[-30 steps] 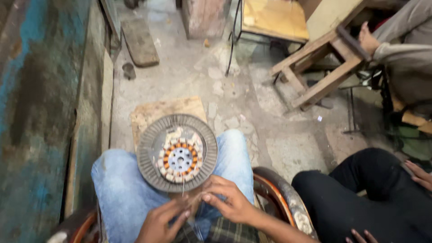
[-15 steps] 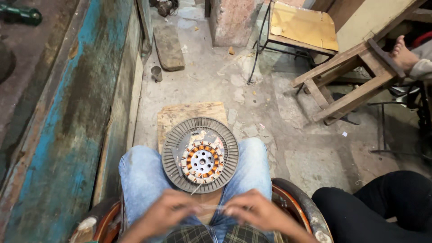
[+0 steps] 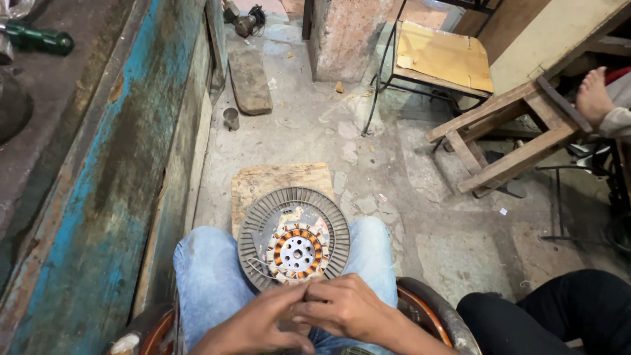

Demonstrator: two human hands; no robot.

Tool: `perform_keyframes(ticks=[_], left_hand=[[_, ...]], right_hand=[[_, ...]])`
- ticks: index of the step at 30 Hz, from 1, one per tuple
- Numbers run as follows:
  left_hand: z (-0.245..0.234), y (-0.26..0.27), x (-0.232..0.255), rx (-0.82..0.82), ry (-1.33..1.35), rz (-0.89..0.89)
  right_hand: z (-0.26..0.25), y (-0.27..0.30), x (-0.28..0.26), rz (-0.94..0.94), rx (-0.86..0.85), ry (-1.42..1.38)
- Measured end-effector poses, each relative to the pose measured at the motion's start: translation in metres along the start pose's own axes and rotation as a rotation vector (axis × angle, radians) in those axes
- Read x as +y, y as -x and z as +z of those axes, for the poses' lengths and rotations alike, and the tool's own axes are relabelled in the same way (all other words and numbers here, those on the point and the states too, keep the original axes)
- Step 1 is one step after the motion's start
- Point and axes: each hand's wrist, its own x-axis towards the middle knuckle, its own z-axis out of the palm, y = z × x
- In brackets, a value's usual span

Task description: The person sits with a circular metal stator on their lap and winds white wire around its copper coils. They repeatedly pull the wire taut and wrap it around the slots, securing the windings by hand.

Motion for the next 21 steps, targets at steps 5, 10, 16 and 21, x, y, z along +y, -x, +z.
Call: perform_keyframes(ticks=[5, 10, 16, 21], left_hand=[[-0.039, 0.009, -0.049, 0.408, 0.629, -0.411], [-0.1, 0.017, -0.052, 1.16, -0.215, -0.37], [-0.014, -0.01, -0.018, 0.404, -0.202, 0.113], [-0.014, 0.015, -0.054, 0.082, 0.385, -0.468]], right_hand=[[-0.037, 0.035, 0.041, 0.229, 0.279, 0.222], [-0.067, 0.053, 0.083, 0.631, 0.712, 0.37], [0.025, -0.001, 0.037, 0.053, 0.191, 0.048], [0.01, 0.027, 0.06, 0.126, 0.228, 0.058]])
